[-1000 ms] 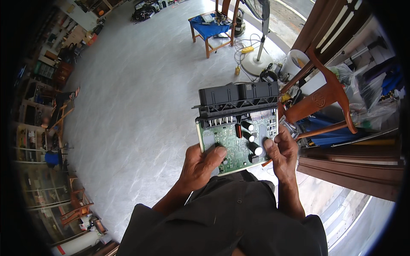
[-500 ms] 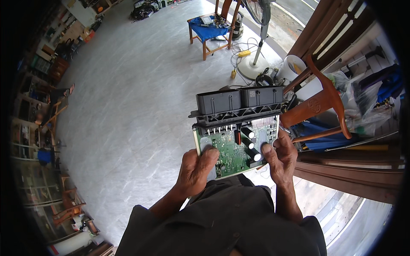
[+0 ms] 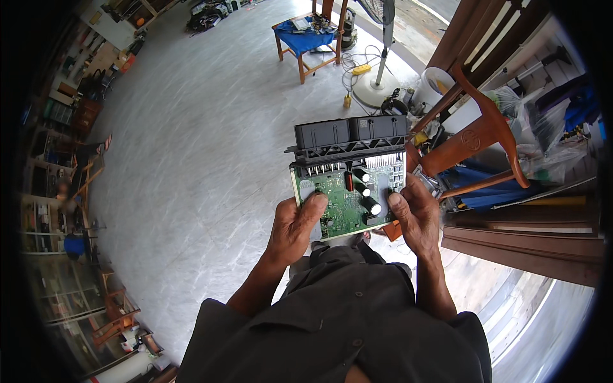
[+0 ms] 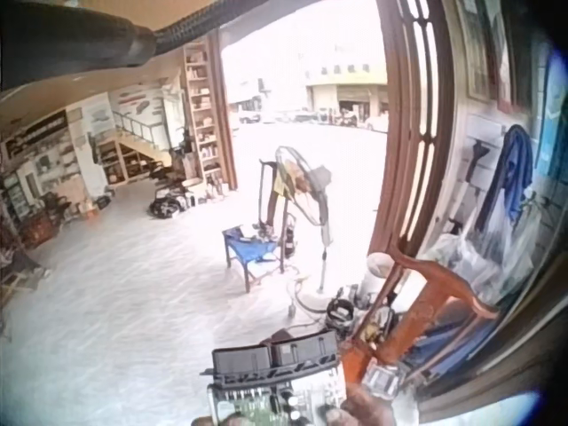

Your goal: The person opens a metal electronics enclosure, removes the circuit board, and uses a brush to clean its surface. The person then places the board back into the enclosure and closes it.

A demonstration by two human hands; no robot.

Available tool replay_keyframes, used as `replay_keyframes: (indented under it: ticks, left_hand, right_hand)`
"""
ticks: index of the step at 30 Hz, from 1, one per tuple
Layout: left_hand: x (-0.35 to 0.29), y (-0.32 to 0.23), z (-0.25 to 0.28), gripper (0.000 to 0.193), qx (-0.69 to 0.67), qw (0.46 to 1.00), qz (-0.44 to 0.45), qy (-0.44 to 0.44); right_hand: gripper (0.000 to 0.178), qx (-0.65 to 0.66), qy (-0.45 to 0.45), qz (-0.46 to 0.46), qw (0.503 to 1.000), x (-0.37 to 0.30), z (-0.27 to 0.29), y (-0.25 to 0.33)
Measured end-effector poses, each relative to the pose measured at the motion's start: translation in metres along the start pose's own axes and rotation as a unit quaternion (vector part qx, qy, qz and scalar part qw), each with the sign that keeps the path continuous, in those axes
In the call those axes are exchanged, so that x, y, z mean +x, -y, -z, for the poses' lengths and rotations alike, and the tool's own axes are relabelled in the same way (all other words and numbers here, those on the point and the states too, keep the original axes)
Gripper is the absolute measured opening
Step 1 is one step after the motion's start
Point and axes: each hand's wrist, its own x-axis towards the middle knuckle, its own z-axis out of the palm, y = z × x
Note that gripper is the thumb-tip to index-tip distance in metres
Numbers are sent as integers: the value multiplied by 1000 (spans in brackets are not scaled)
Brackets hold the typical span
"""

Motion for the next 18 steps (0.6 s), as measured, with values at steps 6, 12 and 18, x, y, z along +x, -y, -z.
replay_keyframes:
  ticks: [6, 12, 18]
  left_hand:
    - [-1, 21, 9, 26, 108, 994, -33, 3]
    - [-2, 26, 16, 21, 189, 978, -72, -52]
    - [-5, 24, 20, 25, 202, 977, -65, -29]
  right_hand:
    - [53, -141, -83, 58, 985, 5, 10, -10]
    - [50, -56, -86, 43, 994, 6, 14, 6]
    - [50, -53, -86, 57, 993, 9, 3, 10]
